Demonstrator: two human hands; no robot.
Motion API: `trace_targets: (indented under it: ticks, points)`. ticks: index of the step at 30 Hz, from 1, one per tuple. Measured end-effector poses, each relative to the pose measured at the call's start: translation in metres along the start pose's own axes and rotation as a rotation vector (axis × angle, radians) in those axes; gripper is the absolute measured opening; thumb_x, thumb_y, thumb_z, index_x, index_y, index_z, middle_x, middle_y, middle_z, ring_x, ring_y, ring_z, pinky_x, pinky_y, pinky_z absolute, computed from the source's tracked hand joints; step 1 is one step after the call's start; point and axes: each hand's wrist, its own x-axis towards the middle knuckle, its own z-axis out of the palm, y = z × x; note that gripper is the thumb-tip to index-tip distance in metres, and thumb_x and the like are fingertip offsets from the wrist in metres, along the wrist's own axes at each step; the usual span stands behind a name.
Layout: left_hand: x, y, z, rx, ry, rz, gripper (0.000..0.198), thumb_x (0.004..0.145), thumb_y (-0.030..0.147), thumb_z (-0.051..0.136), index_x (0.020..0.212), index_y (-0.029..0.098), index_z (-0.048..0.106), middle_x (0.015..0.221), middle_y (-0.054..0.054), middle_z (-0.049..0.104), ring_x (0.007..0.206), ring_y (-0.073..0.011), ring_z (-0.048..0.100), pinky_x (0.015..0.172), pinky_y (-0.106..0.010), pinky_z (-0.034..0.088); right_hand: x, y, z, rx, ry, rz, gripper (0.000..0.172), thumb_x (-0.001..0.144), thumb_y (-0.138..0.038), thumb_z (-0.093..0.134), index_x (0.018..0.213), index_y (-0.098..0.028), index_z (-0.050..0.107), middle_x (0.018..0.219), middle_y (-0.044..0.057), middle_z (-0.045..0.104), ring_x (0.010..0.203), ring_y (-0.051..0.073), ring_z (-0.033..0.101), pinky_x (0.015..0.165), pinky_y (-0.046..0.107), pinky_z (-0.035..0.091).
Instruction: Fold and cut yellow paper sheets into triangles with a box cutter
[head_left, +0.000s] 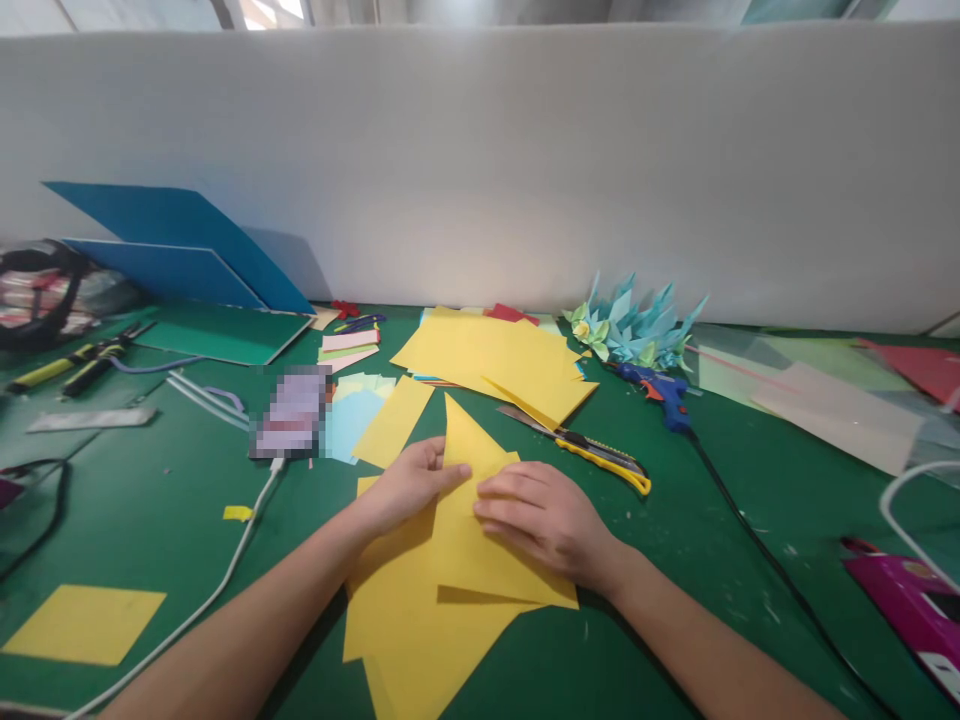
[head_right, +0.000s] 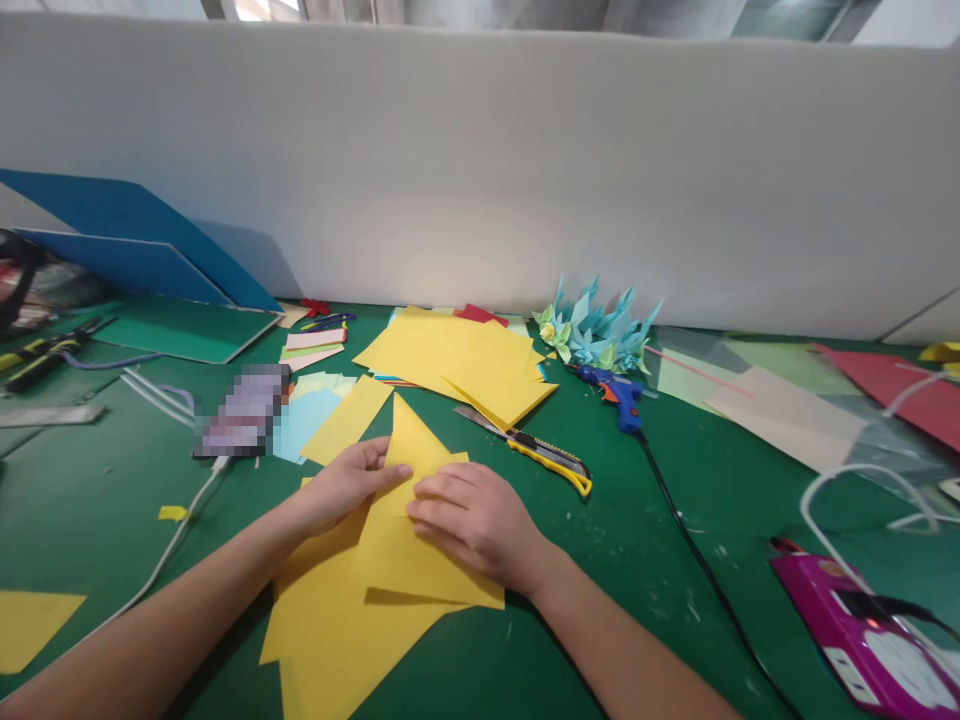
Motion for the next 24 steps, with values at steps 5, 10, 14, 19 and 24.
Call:
trace_targets:
  ticks: [5,10,14,19,24]
  points:
    - [-0.002,0.001,0.001,-0.034,-0.046,-0.010,0.037,0.074,0.039,0.071,0.100,0.016,0.058,0.087,-0.007,0.070,0.073,-0.0201,0.067,0.069,-0.033,0.052,-0.003,0.007,-0.006,0.350,0.209,0.452,0.022,0.090,-0.034,0.053,0.106,-0.024,0.064,0.108,0.008,0.067,0.100,0.021,0.061,0.087,0.039,0.049]
    - [-0.004,0.003,0.005,-0.043,-0.089,-0.042,0.041,0.074,0.042,0.071,0.102,0.015,0.059,0.093,-0.010,0.071,0.077,-0.0209,0.068,0.073,-0.034,0.052,-0.009,0.020,-0.006,0.890,0.100,0.916,0.048,0.075,-0.052,0.066,0.113,-0.023,0.057,0.108,0.008,0.065,0.100,0.022,0.062,0.087,0.038,0.050]
    - [-0.006,0.004,0.007,-0.033,-0.128,-0.023,0.042,0.076,0.045,0.068,0.106,0.016,0.059,0.094,-0.009,0.071,0.077,-0.0203,0.067,0.074,-0.034,0.052,-0.008,0.017,-0.007,1.111,0.016,1.032,0.066,0.066,-0.050,0.075,0.121,-0.025,0.048,0.117,0.009,0.061,0.105,0.023,0.061,0.088,0.038,0.049]
    - [-0.007,0.002,0.009,0.083,-0.076,-0.042,0.047,0.078,0.054,0.061,0.103,0.015,0.060,0.092,-0.009,0.070,0.078,-0.0203,0.066,0.069,-0.031,0.051,-0.002,0.010,-0.011,1.288,-0.104,1.051,0.075,0.064,-0.036,0.079,0.125,-0.025,0.037,0.102,0.005,0.068,0.087,0.021,0.068,0.079,0.035,0.051]
    - [-0.007,0.000,0.012,0.138,-0.106,-0.014,0.044,0.079,0.052,0.061,0.105,0.016,0.059,0.100,-0.010,0.068,0.083,-0.0213,0.065,0.070,-0.031,0.051,0.000,0.009,-0.010,1.290,-0.086,1.089,0.076,0.064,-0.032,0.079,0.125,-0.023,0.034,0.092,0.003,0.070,0.081,0.020,0.069,0.072,0.031,0.052]
